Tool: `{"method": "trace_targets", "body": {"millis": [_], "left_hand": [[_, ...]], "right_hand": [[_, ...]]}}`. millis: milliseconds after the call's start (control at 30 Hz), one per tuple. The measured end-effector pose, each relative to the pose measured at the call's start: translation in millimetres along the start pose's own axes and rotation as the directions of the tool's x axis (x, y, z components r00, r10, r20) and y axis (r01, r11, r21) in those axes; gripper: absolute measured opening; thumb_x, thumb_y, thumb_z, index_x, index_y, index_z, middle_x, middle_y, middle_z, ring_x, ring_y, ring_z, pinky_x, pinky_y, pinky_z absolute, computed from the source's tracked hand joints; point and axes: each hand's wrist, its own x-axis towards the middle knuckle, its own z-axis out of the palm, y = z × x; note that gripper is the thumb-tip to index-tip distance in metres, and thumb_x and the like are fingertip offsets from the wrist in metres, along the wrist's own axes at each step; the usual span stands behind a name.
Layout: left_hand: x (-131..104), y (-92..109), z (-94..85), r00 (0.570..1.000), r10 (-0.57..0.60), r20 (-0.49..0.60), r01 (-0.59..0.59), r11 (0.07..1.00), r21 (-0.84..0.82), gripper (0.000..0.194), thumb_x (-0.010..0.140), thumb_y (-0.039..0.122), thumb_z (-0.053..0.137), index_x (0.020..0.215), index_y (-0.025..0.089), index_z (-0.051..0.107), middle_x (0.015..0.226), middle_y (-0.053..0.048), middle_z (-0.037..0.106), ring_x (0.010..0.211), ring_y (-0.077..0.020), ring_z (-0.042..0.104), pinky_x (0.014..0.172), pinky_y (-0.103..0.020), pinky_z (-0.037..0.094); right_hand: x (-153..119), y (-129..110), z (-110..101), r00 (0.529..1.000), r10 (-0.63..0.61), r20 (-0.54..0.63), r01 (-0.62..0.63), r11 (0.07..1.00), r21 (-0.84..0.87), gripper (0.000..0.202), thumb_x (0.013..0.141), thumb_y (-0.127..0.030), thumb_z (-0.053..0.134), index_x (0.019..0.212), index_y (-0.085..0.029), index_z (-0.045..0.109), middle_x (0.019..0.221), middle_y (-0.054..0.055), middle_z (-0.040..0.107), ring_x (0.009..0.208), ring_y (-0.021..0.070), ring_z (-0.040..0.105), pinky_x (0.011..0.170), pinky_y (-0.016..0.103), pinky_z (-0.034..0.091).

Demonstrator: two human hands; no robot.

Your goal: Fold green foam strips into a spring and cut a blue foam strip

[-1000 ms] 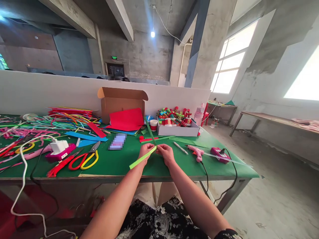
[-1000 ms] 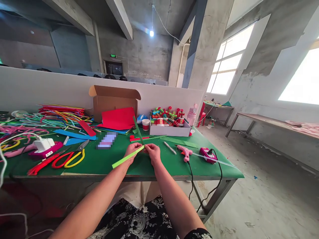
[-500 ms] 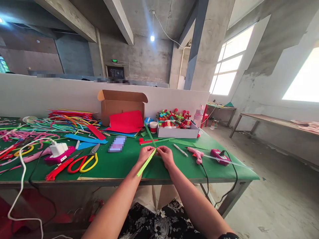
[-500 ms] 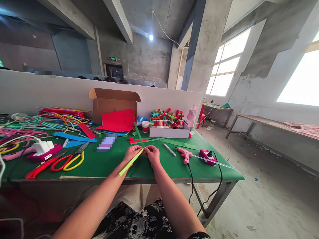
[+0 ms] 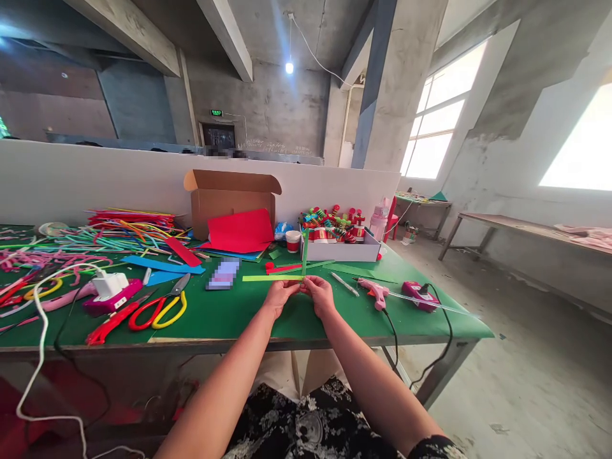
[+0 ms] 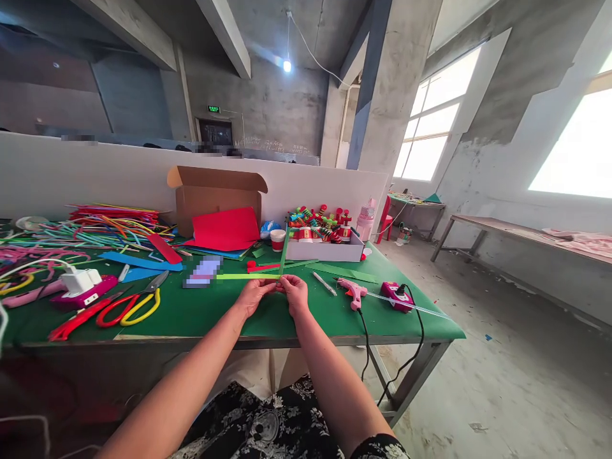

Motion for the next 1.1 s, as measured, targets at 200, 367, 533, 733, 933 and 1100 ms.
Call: {"method": "trace_targets", "body": {"millis": [200, 367, 533, 733, 933, 1100], "left_hand": [[0.7, 0.2, -1.1, 0.998, 0.015, -0.064, -0.018, 0.999, -0.050, 0.037, 0.045, 0.040, 0.087, 0.068, 0.016, 0.069, 0.065, -0.002, 0.068, 0.061, -0.0144, 0.060, 0.064, -0.029, 0.047], [2.0, -0.4, -0.6, 0.994, 0.016, -0.104, -0.023, 0.998, -0.065, 0.038, 0.041, 0.039, 0.088, 0.064, 0.016, 0.067, 0.059, 0.000, 0.065, 0.055, -0.0120, 0.058, 0.059, -0.027, 0.047], [2.7, 0.0, -0.9, 0.989, 0.034, -0.145, -0.041, 0.998, -0.052, 0.036, 0.039, 0.036, 0.087, 0.060, 0.016, 0.066, 0.056, 0.001, 0.063, 0.053, -0.0112, 0.056, 0.057, -0.026, 0.046], [1.4, 1.8, -1.3, 0.992, 0.049, -0.117, -0.047, 0.999, 0.022, 0.035, 0.042, 0.039, 0.085, 0.061, 0.017, 0.065, 0.054, 0.002, 0.060, 0.054, -0.0117, 0.054, 0.058, -0.027, 0.045], [1.8, 0.6, -1.5, 0.990, 0.049, -0.132, -0.053, 0.998, -0.025, 0.035, 0.042, 0.038, 0.086, 0.060, 0.017, 0.066, 0.058, 0.001, 0.062, 0.057, -0.0132, 0.057, 0.060, -0.029, 0.047], [2.4, -0.1, -1.3, 0.990, 0.031, -0.138, -0.035, 0.999, -0.023, 0.036, 0.041, 0.040, 0.086, 0.060, 0.016, 0.067, 0.059, -0.001, 0.064, 0.056, -0.0135, 0.057, 0.060, -0.029, 0.047]], "right_hand": [[-2.5, -0.1, 1.4, 0.999, 0.005, 0.039, -0.004, 0.999, -0.032, 0.028, 0.051, -0.038, 0.082, 0.063, -0.019, 0.066, 0.055, -0.002, 0.063, 0.052, 0.0118, 0.058, 0.062, 0.028, 0.052], [-4.6, -1.9, 1.8, 0.997, 0.011, 0.070, -0.008, 0.999, -0.051, 0.031, 0.049, -0.040, 0.083, 0.063, -0.019, 0.066, 0.057, -0.002, 0.064, 0.055, 0.0133, 0.059, 0.064, 0.029, 0.053], [-6.3, -3.5, 2.2, 0.996, 0.027, 0.080, -0.022, 0.998, -0.066, 0.030, 0.050, -0.040, 0.083, 0.064, -0.019, 0.066, 0.058, -0.003, 0.063, 0.052, 0.0111, 0.056, 0.061, 0.027, 0.051], [-5.7, -2.4, 0.5, 0.998, -0.038, 0.046, 0.043, 0.993, -0.114, 0.028, 0.053, -0.041, 0.081, 0.059, -0.020, 0.064, 0.054, -0.003, 0.061, 0.051, 0.0117, 0.054, 0.060, 0.027, 0.049], [-4.3, -0.9, -0.1, 0.997, -0.030, 0.070, 0.037, 0.994, -0.105, 0.026, 0.054, -0.039, 0.081, 0.060, -0.020, 0.064, 0.054, -0.003, 0.060, 0.051, 0.0120, 0.055, 0.061, 0.028, 0.049], [-5.2, -1.3, 1.3, 0.997, 0.003, 0.082, 0.004, 0.996, -0.084, 0.028, 0.051, -0.039, 0.082, 0.061, -0.020, 0.064, 0.056, -0.003, 0.062, 0.051, 0.0118, 0.056, 0.061, 0.028, 0.050]]}}
